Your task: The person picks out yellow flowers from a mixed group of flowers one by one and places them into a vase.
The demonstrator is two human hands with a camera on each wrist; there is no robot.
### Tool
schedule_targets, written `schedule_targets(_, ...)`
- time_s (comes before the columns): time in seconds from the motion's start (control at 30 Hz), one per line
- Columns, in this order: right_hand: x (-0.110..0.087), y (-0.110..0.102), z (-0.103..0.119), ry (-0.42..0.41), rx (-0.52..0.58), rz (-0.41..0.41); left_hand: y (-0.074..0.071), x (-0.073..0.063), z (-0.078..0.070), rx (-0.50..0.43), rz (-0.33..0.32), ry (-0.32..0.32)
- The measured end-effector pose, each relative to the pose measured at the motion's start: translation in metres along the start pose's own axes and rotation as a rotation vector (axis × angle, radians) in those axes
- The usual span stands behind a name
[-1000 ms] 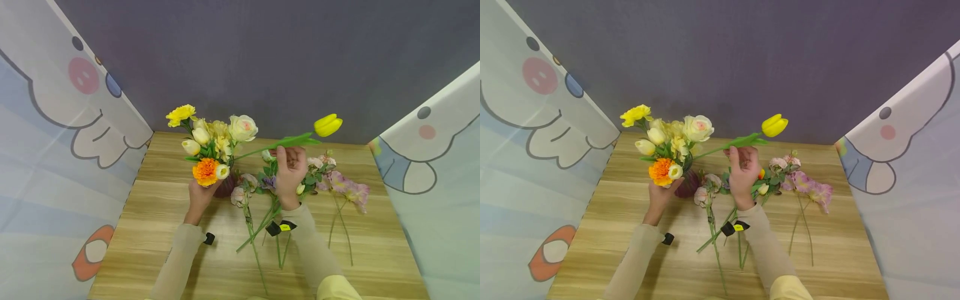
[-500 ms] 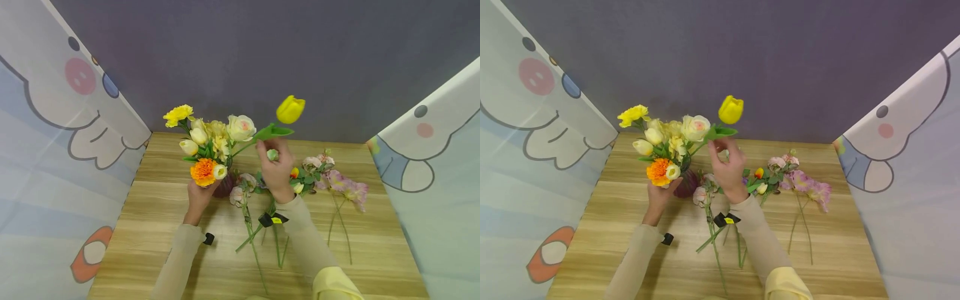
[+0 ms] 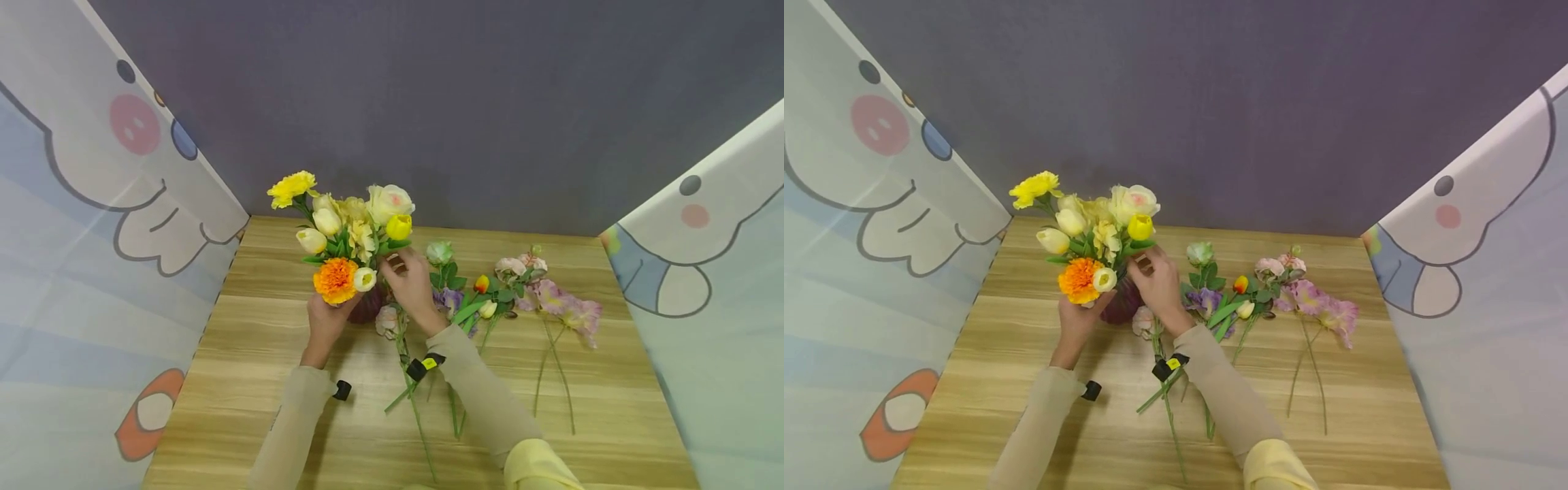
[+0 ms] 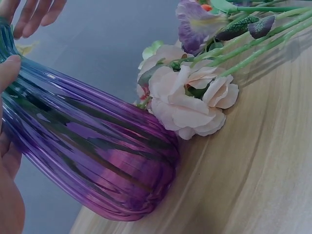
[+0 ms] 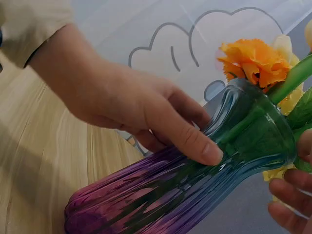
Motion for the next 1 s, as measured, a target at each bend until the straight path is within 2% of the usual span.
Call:
schedule_targets(0.43, -0.007, -0.002, -0.007, 0.106, 0.099, 0.001, 0.001, 0.0, 0.002, 0.02, -0.008, -0.027)
schedule_targets(0.63, -0.015, -0.006, -0.015, 0.155, 0.156, -0.01, 0.001, 0.001, 0.002, -0.005, -0.004, -0.039)
schedule_targets(0.73, -0.02, -0.011, -0.019, 0.185, 0.156, -0.027, 0.001, 0.001, 0.001, -0.005, 0.001, -0.039)
schedule_targets(0.83, -0.025, -0.021, -0.012, 0.191, 0.143, -0.045, 0.001, 0.001, 0.001, 0.0, 0.001, -0.031)
schedule_targets(0.97, -0.034, -0.037, -0.007, 0.175, 0.114, -0.078, 0.001, 0.0, 0.001, -0.001, -0.002, -0.021)
schedule_targets(1.0, -0.038, -0.041, -0.014, 0.174, 0.107, -0.09, 0.001, 0.0, 0.001, -0.004, -0.003, -0.019)
Point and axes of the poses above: each hand's wrist, its own x-axis towards the middle knuckle, its own y-axis out of the palm, z = x × y, the point moved 7 cm from there along x, towards the middle knuckle, and after that the axes turned 8 degrees about x, right-handed, at the moved point
